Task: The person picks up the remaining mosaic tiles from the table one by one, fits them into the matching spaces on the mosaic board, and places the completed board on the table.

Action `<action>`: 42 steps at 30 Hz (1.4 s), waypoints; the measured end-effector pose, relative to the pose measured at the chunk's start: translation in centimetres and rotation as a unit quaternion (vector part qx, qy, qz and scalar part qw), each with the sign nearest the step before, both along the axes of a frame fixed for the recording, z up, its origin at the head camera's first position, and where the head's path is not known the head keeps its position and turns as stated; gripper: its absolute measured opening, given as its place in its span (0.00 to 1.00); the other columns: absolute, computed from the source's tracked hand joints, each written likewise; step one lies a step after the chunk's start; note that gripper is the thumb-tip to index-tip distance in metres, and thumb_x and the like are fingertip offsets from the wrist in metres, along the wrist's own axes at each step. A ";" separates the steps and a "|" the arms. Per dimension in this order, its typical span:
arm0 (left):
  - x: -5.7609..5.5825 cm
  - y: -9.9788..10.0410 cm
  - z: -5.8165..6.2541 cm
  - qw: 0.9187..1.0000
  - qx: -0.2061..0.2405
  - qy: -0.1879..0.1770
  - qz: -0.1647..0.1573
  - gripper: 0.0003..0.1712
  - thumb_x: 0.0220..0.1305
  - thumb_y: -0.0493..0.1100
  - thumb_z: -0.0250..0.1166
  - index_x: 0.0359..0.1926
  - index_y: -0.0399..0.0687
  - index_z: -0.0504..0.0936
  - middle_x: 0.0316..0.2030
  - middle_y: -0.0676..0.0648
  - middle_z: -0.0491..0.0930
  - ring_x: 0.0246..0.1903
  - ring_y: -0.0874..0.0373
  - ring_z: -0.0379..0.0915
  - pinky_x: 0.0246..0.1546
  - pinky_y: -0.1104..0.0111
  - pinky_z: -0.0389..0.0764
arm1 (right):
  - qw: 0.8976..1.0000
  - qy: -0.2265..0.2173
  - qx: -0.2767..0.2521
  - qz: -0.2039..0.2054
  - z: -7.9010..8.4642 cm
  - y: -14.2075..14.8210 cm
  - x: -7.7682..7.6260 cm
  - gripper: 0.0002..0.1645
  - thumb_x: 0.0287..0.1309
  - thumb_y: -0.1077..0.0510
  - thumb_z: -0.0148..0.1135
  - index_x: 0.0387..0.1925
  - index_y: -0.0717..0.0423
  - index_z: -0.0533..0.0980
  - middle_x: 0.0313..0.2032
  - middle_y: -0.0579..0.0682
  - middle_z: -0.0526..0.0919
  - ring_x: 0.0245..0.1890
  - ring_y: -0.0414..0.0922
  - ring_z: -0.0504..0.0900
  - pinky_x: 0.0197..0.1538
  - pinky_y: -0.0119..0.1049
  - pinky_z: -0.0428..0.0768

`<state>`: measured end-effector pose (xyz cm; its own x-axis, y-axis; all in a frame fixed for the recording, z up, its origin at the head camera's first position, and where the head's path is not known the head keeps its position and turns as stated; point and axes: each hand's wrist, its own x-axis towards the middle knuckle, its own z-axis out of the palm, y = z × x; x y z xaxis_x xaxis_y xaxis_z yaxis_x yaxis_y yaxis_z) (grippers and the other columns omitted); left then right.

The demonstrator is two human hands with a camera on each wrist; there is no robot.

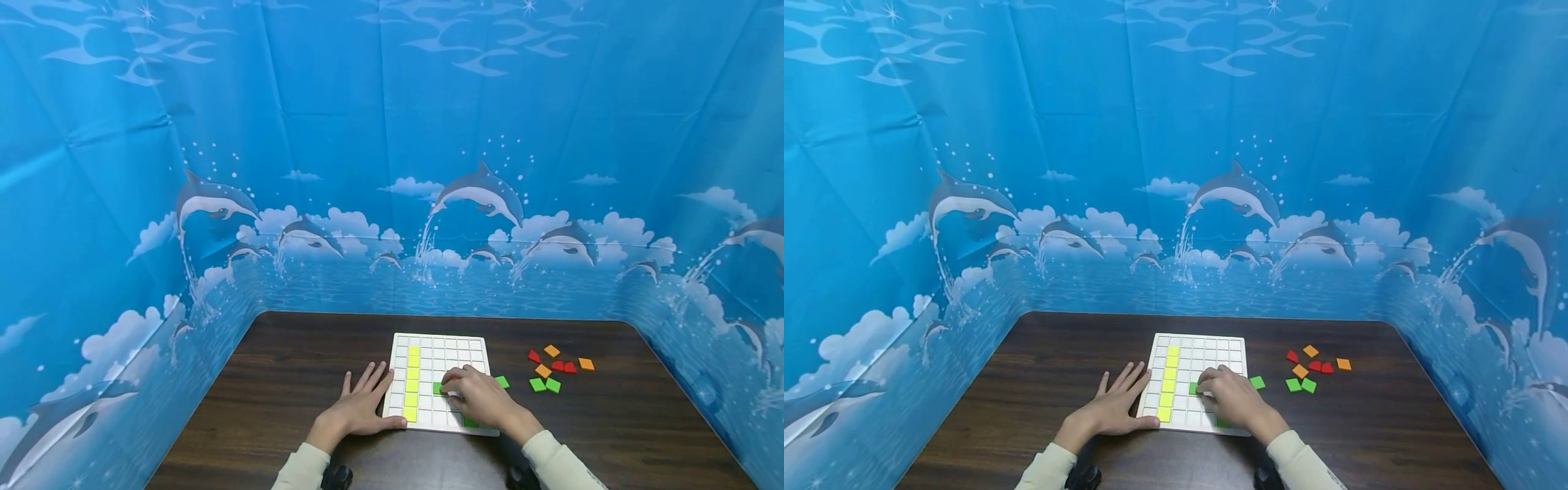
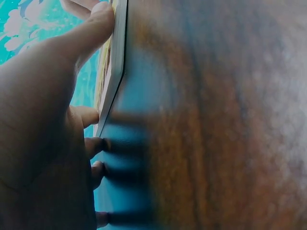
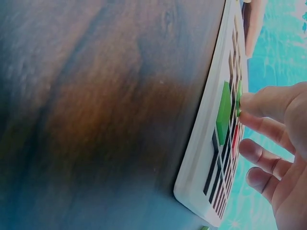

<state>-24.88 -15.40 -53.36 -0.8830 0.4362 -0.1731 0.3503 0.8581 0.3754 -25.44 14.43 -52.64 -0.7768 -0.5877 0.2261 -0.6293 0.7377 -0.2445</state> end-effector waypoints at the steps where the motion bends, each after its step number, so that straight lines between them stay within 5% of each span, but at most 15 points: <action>1: 0.0 0.0 0.0 1.000 0.003 0.001 0.000 0.62 0.66 0.80 0.61 0.87 0.53 0.51 0.87 0.43 0.45 0.86 0.40 0.38 0.79 0.28 0.36 | 1.000 -0.001 0.000 0.000 0.0 0.0 0.0 0.10 0.65 0.57 0.76 0.47 0.49 0.91 0.51 0.44 0.89 0.50 0.45 0.85 0.48 0.44 0.88; 19: -0.1 0.0 -0.4 1.000 -0.004 0.012 0.009 0.64 0.64 0.80 0.63 0.87 0.52 0.52 0.87 0.44 0.46 0.86 0.41 0.39 0.79 0.28 0.37 | 0.998 0.005 -0.017 -0.057 1.1 2.9 0.2 0.13 0.64 0.58 0.76 0.49 0.45 0.90 0.52 0.44 0.89 0.56 0.46 0.87 0.54 0.50 0.88; 28: -0.5 -0.3 -1.0 1.000 0.011 0.002 0.005 0.66 0.61 0.84 0.61 0.87 0.54 0.50 0.87 0.44 0.44 0.86 0.41 0.37 0.79 0.27 0.35 | 0.992 0.052 -0.022 -0.112 1.0 5.8 0.1 0.16 0.60 0.61 0.78 0.50 0.47 0.89 0.50 0.45 0.90 0.42 0.42 0.89 0.33 0.32 0.81; 38: -0.5 -0.6 -1.2 0.999 0.033 0.004 0.001 0.68 0.59 0.87 0.58 0.87 0.55 0.50 0.87 0.44 0.44 0.87 0.41 0.35 0.78 0.26 0.33 | 0.987 0.012 -0.022 -0.160 0.1 9.2 -0.1 0.19 0.59 0.61 0.79 0.52 0.46 0.88 0.53 0.46 0.88 0.23 0.31 0.70 0.20 0.29 0.61; 42: -0.6 -0.5 -1.5 1.000 0.029 0.003 0.010 0.69 0.58 0.88 0.58 0.87 0.56 0.50 0.87 0.46 0.43 0.87 0.42 0.34 0.79 0.28 0.32 | 0.985 -0.003 -0.016 -0.171 -0.3 10.2 -0.1 0.20 0.59 0.61 0.79 0.52 0.46 0.88 0.53 0.47 0.88 0.26 0.34 0.75 0.20 0.29 0.63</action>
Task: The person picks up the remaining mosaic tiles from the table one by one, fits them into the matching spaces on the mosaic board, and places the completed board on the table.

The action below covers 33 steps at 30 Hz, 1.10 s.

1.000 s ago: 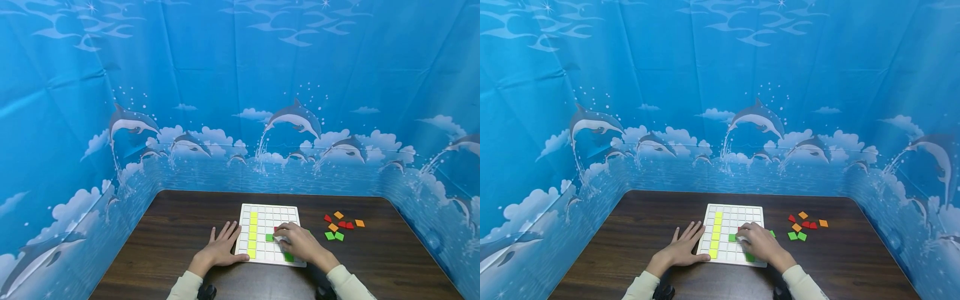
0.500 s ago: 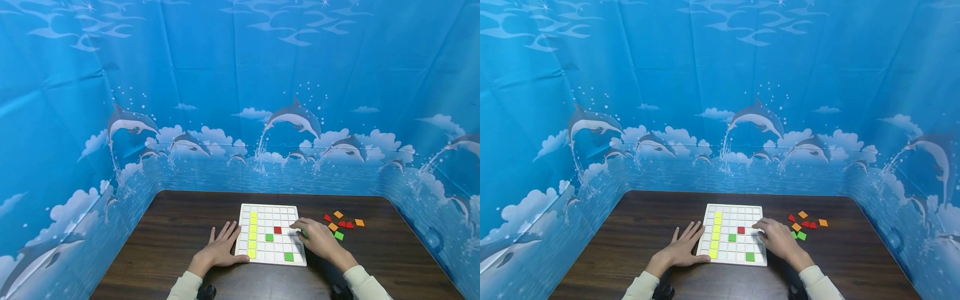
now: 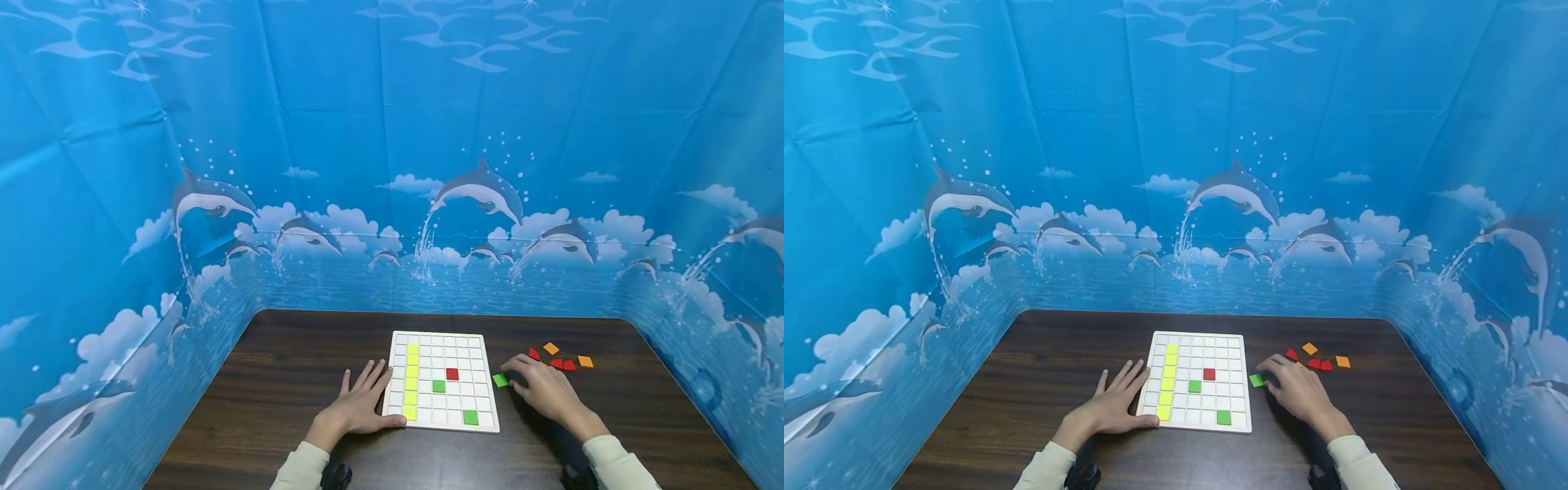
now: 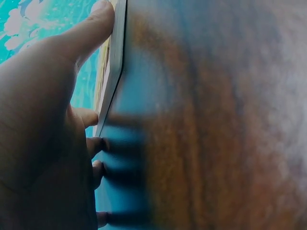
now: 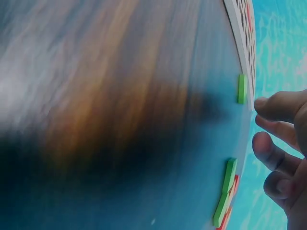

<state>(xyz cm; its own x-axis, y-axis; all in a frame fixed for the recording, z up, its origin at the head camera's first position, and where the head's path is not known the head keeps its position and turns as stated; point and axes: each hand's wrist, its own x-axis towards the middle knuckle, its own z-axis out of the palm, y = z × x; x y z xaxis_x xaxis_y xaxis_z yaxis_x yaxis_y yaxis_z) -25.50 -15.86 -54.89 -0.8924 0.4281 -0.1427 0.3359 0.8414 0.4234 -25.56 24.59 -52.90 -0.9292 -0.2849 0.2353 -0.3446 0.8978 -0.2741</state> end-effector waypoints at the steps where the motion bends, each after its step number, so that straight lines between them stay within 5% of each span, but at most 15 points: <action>1: 0.0 0.0 -0.1 1.000 -0.002 0.000 0.002 0.69 0.58 0.88 0.58 0.87 0.57 0.49 0.87 0.47 0.43 0.87 0.43 0.34 0.80 0.29 0.32 | 1.000 -0.006 0.001 -0.001 -0.1 0.1 0.0 0.20 0.59 0.61 0.79 0.53 0.45 0.87 0.53 0.47 0.88 0.29 0.36 0.79 0.21 0.29 0.64; 5: 0.0 0.1 0.0 1.000 -0.004 -0.004 0.004 0.68 0.58 0.87 0.58 0.87 0.57 0.49 0.87 0.47 0.43 0.87 0.43 0.33 0.80 0.30 0.32 | 1.000 -0.022 0.009 0.005 -0.3 0.3 -0.2 0.20 0.59 0.60 0.80 0.52 0.44 0.87 0.54 0.46 0.88 0.42 0.44 0.88 0.27 0.33 0.76; 9: 0.3 0.1 0.7 1.000 -0.003 0.001 -0.005 0.68 0.59 0.87 0.59 0.87 0.54 0.51 0.87 0.44 0.45 0.86 0.41 0.36 0.79 0.28 0.34 | 0.999 -0.022 0.022 0.018 -0.6 0.1 -0.4 0.18 0.58 0.59 0.80 0.49 0.41 0.87 0.52 0.43 0.89 0.41 0.42 0.88 0.34 0.36 0.82; 16: 0.5 0.1 0.8 1.000 -0.010 0.006 -0.009 0.67 0.62 0.85 0.58 0.87 0.53 0.50 0.87 0.43 0.44 0.86 0.40 0.36 0.78 0.27 0.35 | 1.000 -0.016 0.026 0.006 -0.8 -0.3 -0.3 0.12 0.57 0.58 0.81 0.39 0.37 0.88 0.45 0.39 0.89 0.26 0.30 0.74 0.24 0.28 0.69; 33: 0.8 0.4 1.2 1.000 -0.026 0.010 0.011 0.65 0.60 0.84 0.62 0.87 0.55 0.53 0.87 0.41 0.45 0.86 0.38 0.35 0.76 0.24 0.32 | 0.999 -0.012 0.030 -0.001 -0.9 -0.3 -0.3 0.10 0.58 0.53 0.81 0.41 0.39 0.89 0.47 0.40 0.88 0.21 0.30 0.68 0.22 0.29 0.64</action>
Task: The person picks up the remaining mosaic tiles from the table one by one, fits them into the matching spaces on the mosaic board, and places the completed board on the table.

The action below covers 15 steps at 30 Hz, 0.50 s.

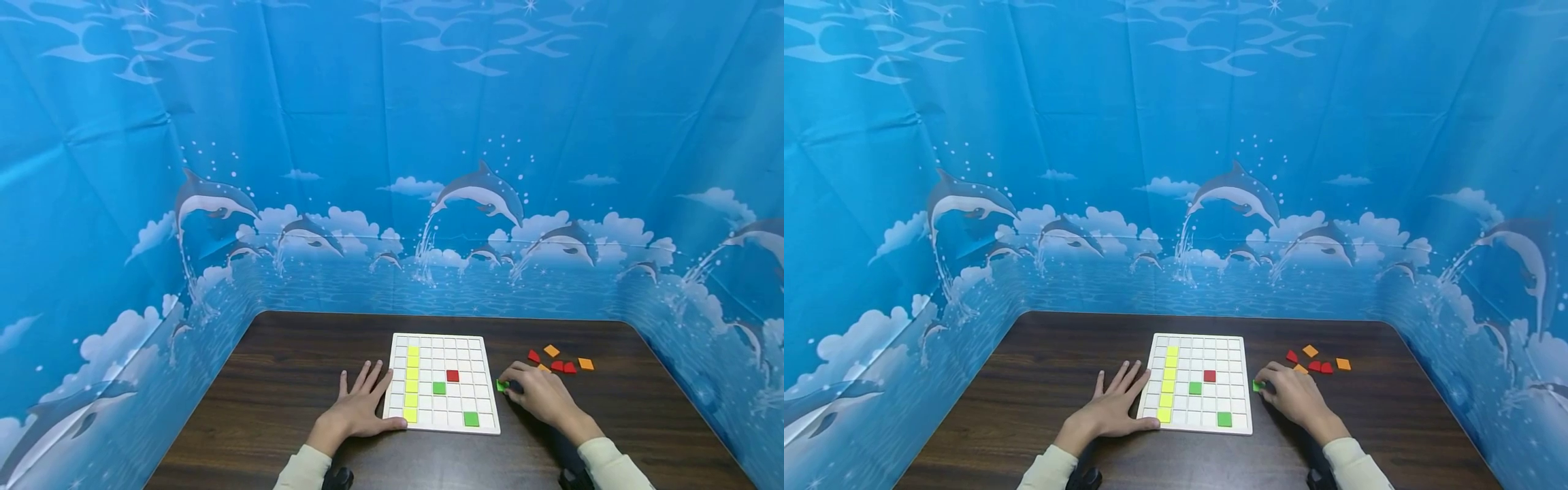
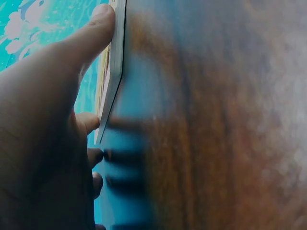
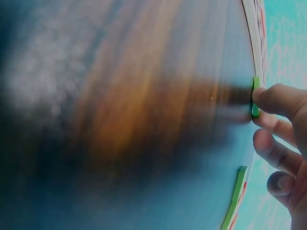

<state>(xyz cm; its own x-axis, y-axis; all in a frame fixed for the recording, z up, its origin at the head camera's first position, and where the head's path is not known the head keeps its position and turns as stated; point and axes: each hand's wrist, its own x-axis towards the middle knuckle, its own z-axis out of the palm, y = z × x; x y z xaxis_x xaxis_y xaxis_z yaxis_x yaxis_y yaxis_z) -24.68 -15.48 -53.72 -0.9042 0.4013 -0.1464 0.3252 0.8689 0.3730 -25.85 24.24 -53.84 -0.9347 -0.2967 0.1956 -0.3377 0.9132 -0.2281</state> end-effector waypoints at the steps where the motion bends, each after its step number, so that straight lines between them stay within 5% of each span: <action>1: 0.0 0.1 0.0 1.000 -0.005 0.001 0.005 0.65 0.61 0.83 0.63 0.87 0.56 0.53 0.87 0.40 0.45 0.86 0.38 0.35 0.76 0.23 0.33 | 1.000 -0.001 -0.002 -0.001 0.0 0.0 0.0 0.10 0.58 0.54 0.81 0.41 0.39 0.90 0.47 0.41 0.88 0.22 0.30 0.68 0.22 0.29 0.63; 3: 0.1 0.2 0.1 1.000 -0.014 -0.001 0.013 0.64 0.61 0.82 0.64 0.87 0.57 0.53 0.87 0.41 0.45 0.86 0.38 0.36 0.76 0.23 0.34 | 1.000 -0.002 -0.007 -0.004 0.0 0.0 0.1 0.10 0.58 0.54 0.81 0.42 0.39 0.90 0.47 0.41 0.88 0.21 0.31 0.68 0.22 0.29 0.62; 10: -1.1 -0.4 -2.4 1.000 -0.002 -0.001 0.020 0.68 0.54 0.90 0.57 0.87 0.63 0.52 0.87 0.45 0.42 0.87 0.40 0.32 0.76 0.23 0.32 | 1.000 0.003 -0.023 -0.001 0.0 -0.2 0.2 0.10 0.59 0.53 0.80 0.43 0.40 0.90 0.47 0.42 0.87 0.20 0.31 0.66 0.21 0.29 0.60; 15: -0.9 -0.4 -2.1 1.000 0.002 0.000 0.017 0.69 0.54 0.91 0.56 0.87 0.64 0.51 0.87 0.45 0.41 0.87 0.40 0.33 0.75 0.23 0.31 | 0.999 0.014 -0.036 0.008 0.1 -0.3 0.3 0.11 0.59 0.54 0.80 0.44 0.41 0.90 0.46 0.43 0.87 0.19 0.31 0.65 0.21 0.29 0.59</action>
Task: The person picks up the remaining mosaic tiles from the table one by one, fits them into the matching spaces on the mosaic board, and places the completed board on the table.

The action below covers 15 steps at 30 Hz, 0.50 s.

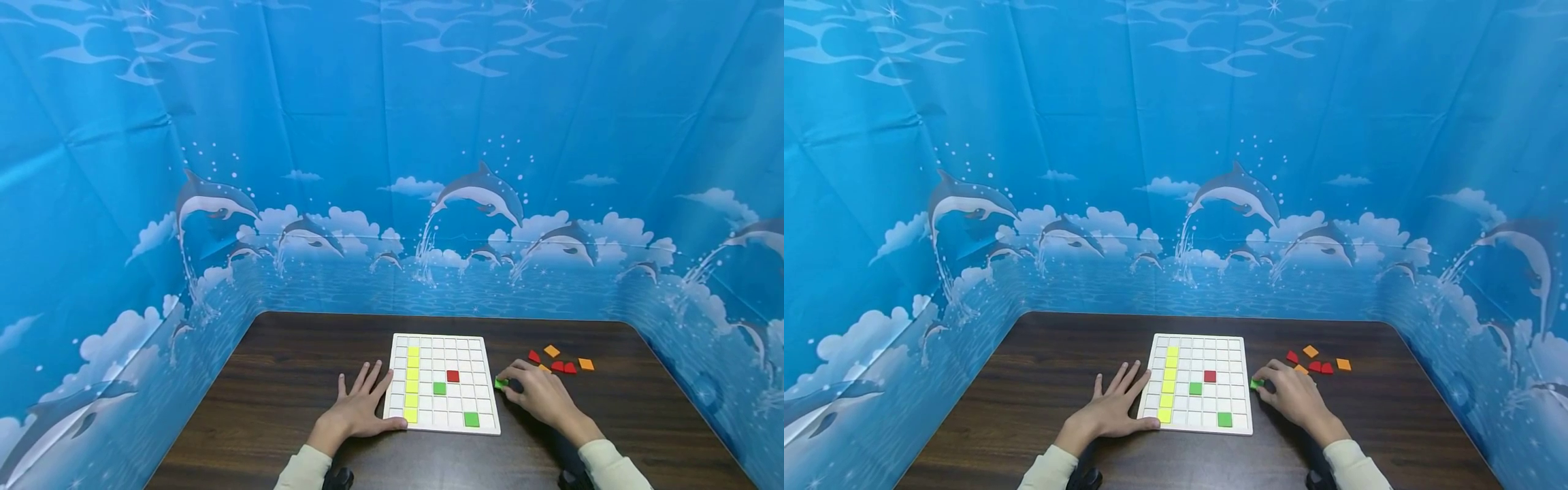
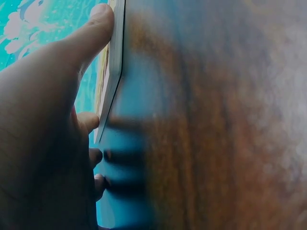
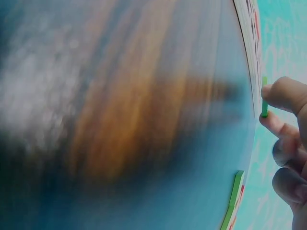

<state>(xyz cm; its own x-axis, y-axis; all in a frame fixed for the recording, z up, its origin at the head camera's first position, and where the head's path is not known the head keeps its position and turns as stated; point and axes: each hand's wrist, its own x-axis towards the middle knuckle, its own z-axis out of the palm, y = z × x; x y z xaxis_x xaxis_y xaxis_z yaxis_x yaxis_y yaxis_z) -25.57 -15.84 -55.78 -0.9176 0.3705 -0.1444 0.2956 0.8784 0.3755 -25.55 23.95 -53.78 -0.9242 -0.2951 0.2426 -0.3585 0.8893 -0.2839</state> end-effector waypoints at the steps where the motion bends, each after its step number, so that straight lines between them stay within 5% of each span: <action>1: 0.0 0.0 0.1 1.000 0.000 -0.002 0.000 0.68 0.54 0.91 0.56 0.87 0.64 0.50 0.88 0.45 0.41 0.87 0.40 0.32 0.75 0.23 0.31 | 1.000 0.002 -0.003 0.001 0.1 0.0 0.0 0.11 0.59 0.54 0.80 0.44 0.42 0.90 0.46 0.43 0.87 0.19 0.31 0.66 0.21 0.29 0.59; 10: 0.6 0.5 1.9 1.000 -0.021 -0.004 -0.002 0.65 0.60 0.84 0.61 0.87 0.58 0.52 0.87 0.43 0.44 0.86 0.39 0.36 0.75 0.22 0.35 | 1.000 0.011 -0.012 0.000 0.7 -0.5 0.2 0.11 0.59 0.55 0.80 0.44 0.42 0.91 0.46 0.43 0.87 0.22 0.31 0.67 0.22 0.29 0.62; 15: 0.8 0.6 1.9 1.000 -0.025 -0.003 -0.002 0.64 0.61 0.84 0.61 0.87 0.58 0.52 0.87 0.43 0.44 0.86 0.40 0.36 0.75 0.22 0.36 | 1.000 0.013 -0.021 0.003 1.0 -0.9 0.4 0.10 0.59 0.55 0.79 0.43 0.42 0.91 0.45 0.43 0.87 0.23 0.30 0.67 0.22 0.28 0.62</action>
